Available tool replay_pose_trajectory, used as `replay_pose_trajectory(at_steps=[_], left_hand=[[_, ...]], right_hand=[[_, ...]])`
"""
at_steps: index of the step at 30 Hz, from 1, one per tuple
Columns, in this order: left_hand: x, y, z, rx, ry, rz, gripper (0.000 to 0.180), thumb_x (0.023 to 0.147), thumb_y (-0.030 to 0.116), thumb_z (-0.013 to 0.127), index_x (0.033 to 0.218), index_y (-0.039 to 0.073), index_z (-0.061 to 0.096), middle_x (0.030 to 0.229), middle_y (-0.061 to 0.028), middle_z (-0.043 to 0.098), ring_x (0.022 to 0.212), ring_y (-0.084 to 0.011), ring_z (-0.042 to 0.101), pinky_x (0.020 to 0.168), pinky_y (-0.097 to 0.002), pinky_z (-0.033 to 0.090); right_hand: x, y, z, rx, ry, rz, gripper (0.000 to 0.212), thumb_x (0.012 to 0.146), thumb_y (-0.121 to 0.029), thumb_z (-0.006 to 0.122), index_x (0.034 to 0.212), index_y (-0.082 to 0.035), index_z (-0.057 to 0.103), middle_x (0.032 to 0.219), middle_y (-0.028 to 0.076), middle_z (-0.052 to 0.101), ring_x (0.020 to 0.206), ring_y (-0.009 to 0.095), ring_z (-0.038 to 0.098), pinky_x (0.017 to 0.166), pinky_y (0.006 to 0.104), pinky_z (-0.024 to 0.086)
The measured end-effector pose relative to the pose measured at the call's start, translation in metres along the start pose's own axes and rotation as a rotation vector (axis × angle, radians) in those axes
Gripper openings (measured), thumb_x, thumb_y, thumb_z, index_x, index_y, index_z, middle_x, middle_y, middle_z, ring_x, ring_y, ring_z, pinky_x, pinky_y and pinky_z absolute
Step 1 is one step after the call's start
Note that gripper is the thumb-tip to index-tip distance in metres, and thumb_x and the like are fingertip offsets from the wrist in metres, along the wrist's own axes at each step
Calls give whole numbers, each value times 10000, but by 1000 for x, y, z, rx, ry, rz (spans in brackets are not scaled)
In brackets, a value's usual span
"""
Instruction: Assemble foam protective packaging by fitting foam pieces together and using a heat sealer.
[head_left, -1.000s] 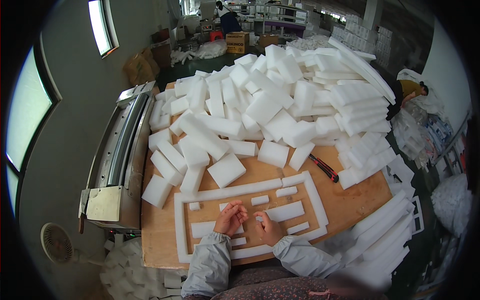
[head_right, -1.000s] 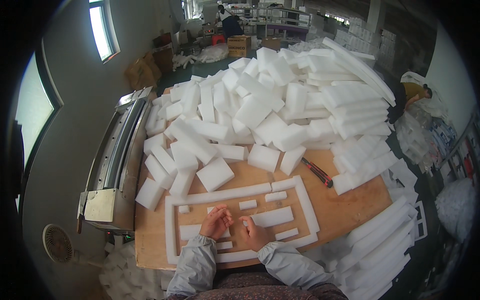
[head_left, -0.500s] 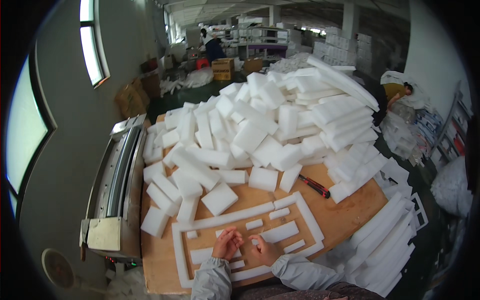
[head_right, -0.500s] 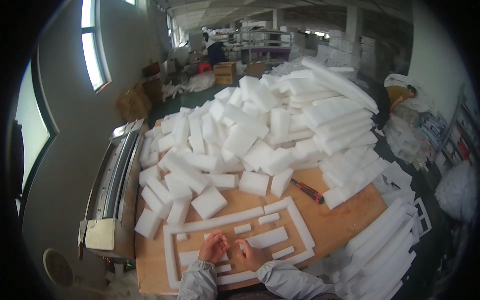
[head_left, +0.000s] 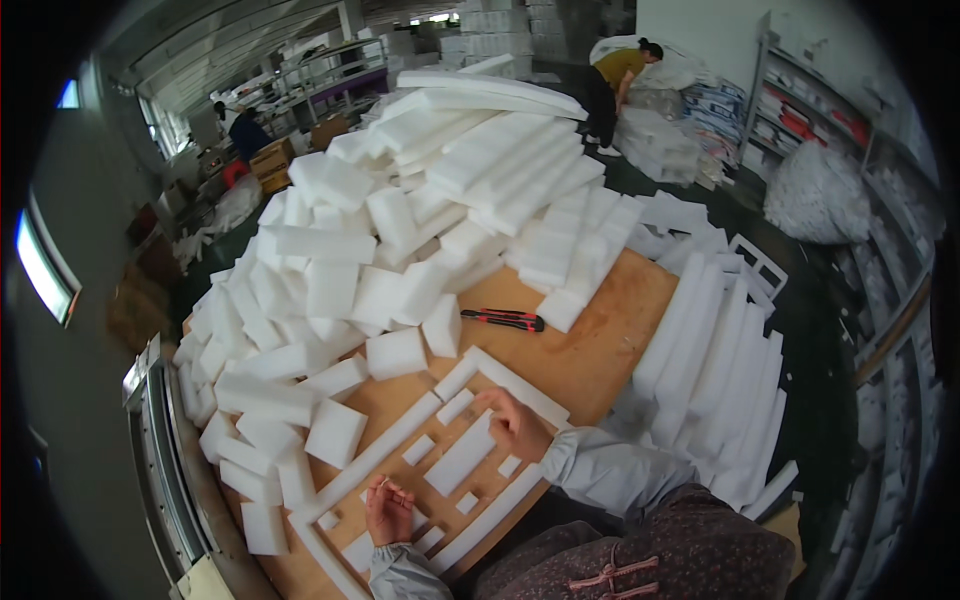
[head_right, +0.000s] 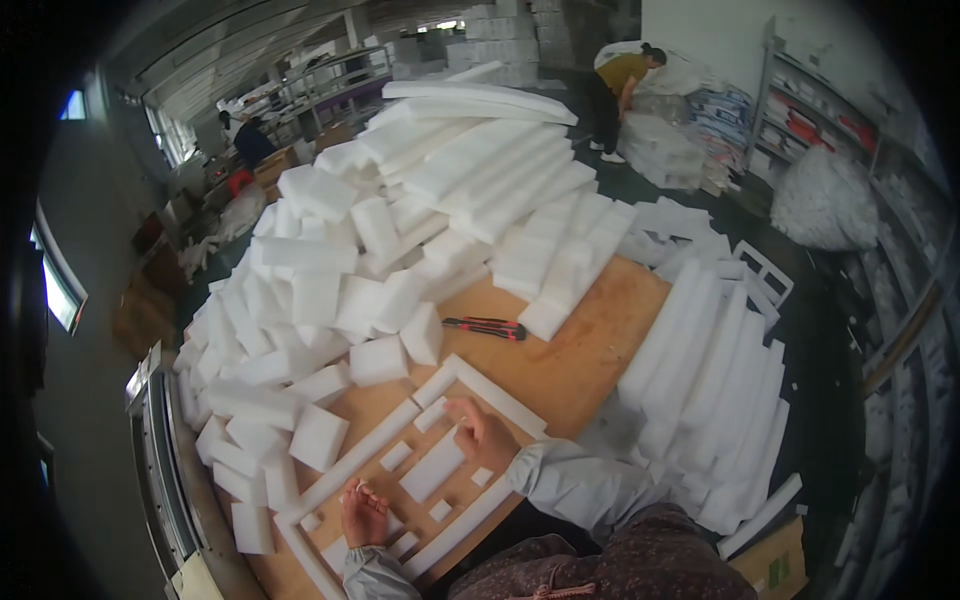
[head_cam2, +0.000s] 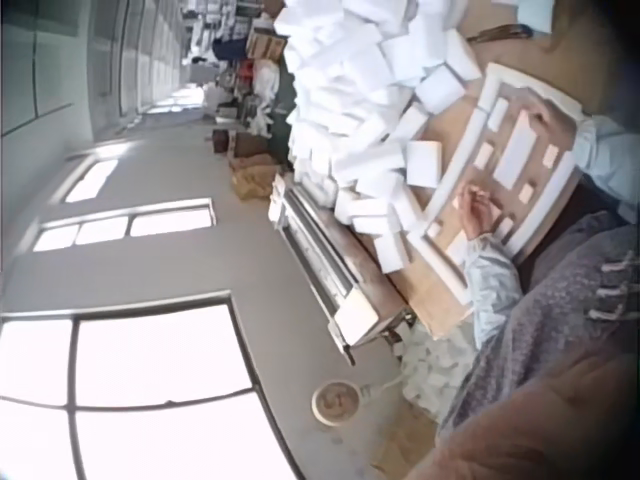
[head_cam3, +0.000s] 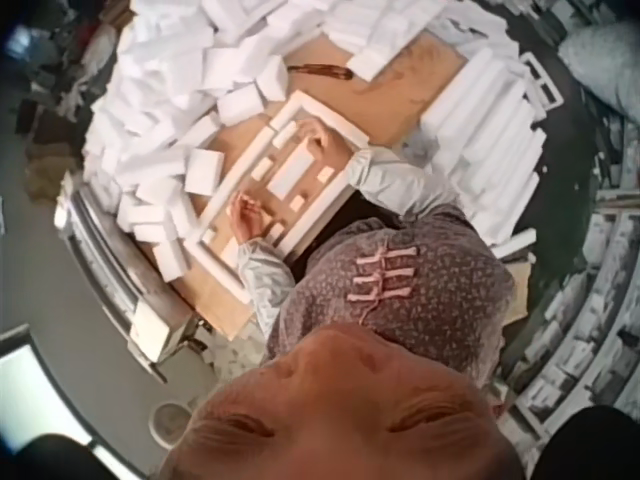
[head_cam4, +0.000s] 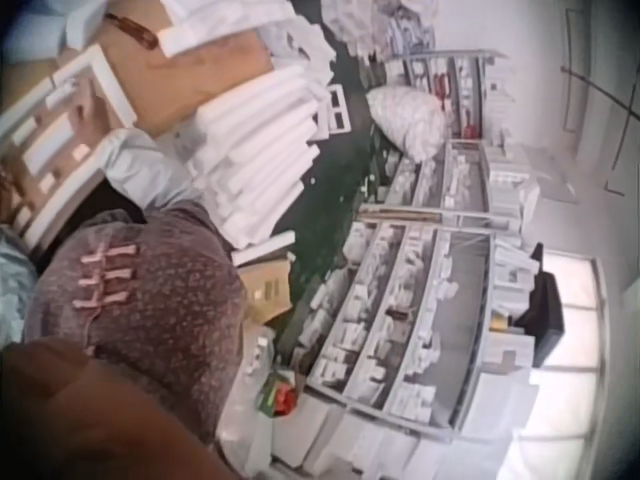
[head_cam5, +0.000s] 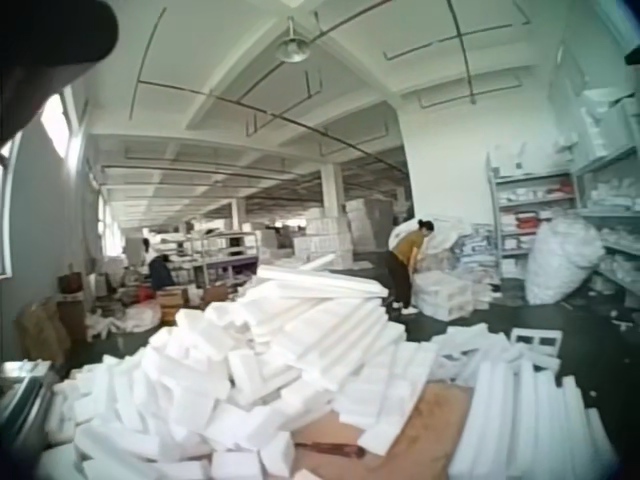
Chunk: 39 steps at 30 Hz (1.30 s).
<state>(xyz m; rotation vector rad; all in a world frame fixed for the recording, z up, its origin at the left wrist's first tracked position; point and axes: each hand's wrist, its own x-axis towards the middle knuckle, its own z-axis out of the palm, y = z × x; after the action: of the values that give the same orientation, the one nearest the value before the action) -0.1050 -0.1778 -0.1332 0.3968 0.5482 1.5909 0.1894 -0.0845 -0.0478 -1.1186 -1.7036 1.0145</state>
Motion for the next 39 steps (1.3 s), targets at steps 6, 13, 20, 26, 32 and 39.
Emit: replay_pose_trajectory(at_steps=[6,13,20,26,32,39], left_hand=[[4,-4,-3,28,8,-40,300,998,203,579,1269,84,525,1003,-68,647,877,-189,642,818,-383,567],[1,-1,2,54,32,-18,295,1016,221,546,1279,86,534,1021,-63,634,882,-179,623,819,-369,559],[4,-5,-2,72,11,-16,324,1018,249,549,1298,88,530,1040,-58,629,889,-163,616,823,-361,557],[0,-1,1,82,81,-6,325,1019,255,546,1297,88,530,1035,-54,626,885,-161,612,825,-354,560],[7,-5,1,47,57,-8,318,1009,245,567,1277,78,535,1011,-65,630,911,-177,628,847,-366,571],[-10,6,3,178,-61,15,337,1023,304,543,1295,106,526,1028,-61,632,927,-183,617,876,-355,528]], right_hand=[[-2,32,-47,42,389,-68,321,916,-41,526,1235,-54,487,742,84,602,592,156,573,588,312,452],[-3,53,-57,41,489,24,259,954,-28,468,1208,-49,518,732,5,512,591,56,441,542,254,374],[-4,75,-84,152,492,164,255,954,-68,464,1204,-44,509,643,33,501,591,130,504,570,309,434],[-14,85,-87,171,486,192,221,995,-57,422,1205,-44,491,713,4,510,595,63,458,530,233,383],[-16,89,-87,155,480,173,176,1003,-73,458,1155,-33,536,747,-10,526,624,53,466,552,221,387],[14,76,-69,327,407,243,135,1008,-152,530,1107,-76,581,737,-37,512,623,35,455,541,200,367]])
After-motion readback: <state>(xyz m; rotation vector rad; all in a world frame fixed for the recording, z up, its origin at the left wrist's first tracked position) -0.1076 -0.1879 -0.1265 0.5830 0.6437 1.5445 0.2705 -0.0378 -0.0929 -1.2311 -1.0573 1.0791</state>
